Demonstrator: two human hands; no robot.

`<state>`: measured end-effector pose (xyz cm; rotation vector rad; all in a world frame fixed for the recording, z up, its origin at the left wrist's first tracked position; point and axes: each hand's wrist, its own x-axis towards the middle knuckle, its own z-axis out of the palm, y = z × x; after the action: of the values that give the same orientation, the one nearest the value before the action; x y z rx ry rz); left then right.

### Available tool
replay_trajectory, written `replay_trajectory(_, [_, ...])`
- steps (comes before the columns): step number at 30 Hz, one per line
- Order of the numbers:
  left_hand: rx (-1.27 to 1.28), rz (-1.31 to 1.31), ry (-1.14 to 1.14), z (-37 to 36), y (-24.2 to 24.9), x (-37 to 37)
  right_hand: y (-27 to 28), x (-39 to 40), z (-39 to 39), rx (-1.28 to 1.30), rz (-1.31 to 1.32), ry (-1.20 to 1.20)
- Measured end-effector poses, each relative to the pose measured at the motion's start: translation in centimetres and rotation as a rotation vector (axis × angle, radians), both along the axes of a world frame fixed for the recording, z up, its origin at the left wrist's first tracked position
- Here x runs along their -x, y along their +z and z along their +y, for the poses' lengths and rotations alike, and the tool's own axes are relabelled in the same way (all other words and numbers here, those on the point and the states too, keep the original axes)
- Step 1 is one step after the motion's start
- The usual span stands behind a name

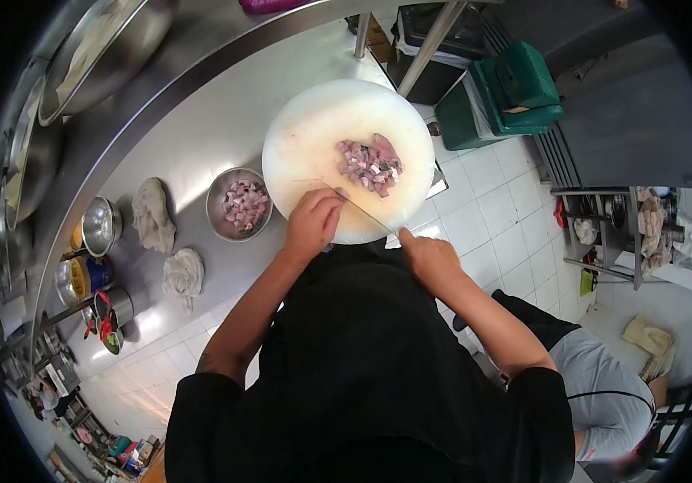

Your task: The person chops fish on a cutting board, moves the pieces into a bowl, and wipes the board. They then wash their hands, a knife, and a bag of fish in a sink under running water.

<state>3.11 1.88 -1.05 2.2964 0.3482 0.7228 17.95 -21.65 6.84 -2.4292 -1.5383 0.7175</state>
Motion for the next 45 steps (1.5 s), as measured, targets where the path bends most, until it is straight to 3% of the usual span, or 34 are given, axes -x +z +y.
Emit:
replay_trajectory(6, [-0.004, -0.005, -0.001, -0.1, 0.4, 0.3, -0.5, -1.1, 3.7, -0.032, 0.019, 0.0])
replay_trajectory(16, [-0.041, -0.046, 0.018, 0.1, 0.1, 0.7, 2.7, -0.9, -1.3, 0.075, 0.005, 0.039])
replay_trajectory(22, [-0.023, -0.019, 0.025, 0.2, -0.1, 0.7, -0.6, -0.3, 0.8, -0.077, 0.037, 0.042])
replay_trajectory(25, [-0.058, 0.023, -0.01, 0.0, 0.7, 0.9, -1.1, -0.4, 3.9, 0.063, 0.038, 0.038])
replay_trajectory(28, [-0.117, 0.032, -0.038, 0.2, 0.9, 1.0, -0.1, -2.2, 3.6, 0.008, 0.061, 0.043])
replay_trajectory(31, [0.016, 0.122, 0.018, 0.4, 1.2, 0.2, 1.8, -2.8, 2.0, 0.019, -0.003, -0.064])
replay_trajectory(34, [0.413, -0.082, 0.127, -0.5, 2.3, -1.9, 3.5, -2.7, -0.1, -0.215, -0.028, -0.134])
replay_trajectory(37, [0.045, -0.106, 0.089, -1.6, 4.6, -1.8, 4.4, -2.9, -1.3, -0.273, -0.033, -0.145])
replay_trajectory(38, [0.095, -0.056, 0.009, -2.1, 4.4, -1.3, 4.1, -2.8, -1.5, -0.261, -0.053, -0.155])
replay_trajectory(41, [-0.225, 0.069, -0.138, -3.0, 7.8, -3.0, 4.3, -2.7, -1.7, -0.309, -0.076, -0.144])
replay_trajectory(45, [-0.27, 0.211, -0.081, -1.7, 5.5, -4.1, 4.4, -3.5, -4.3, -0.298, -0.048, -0.168])
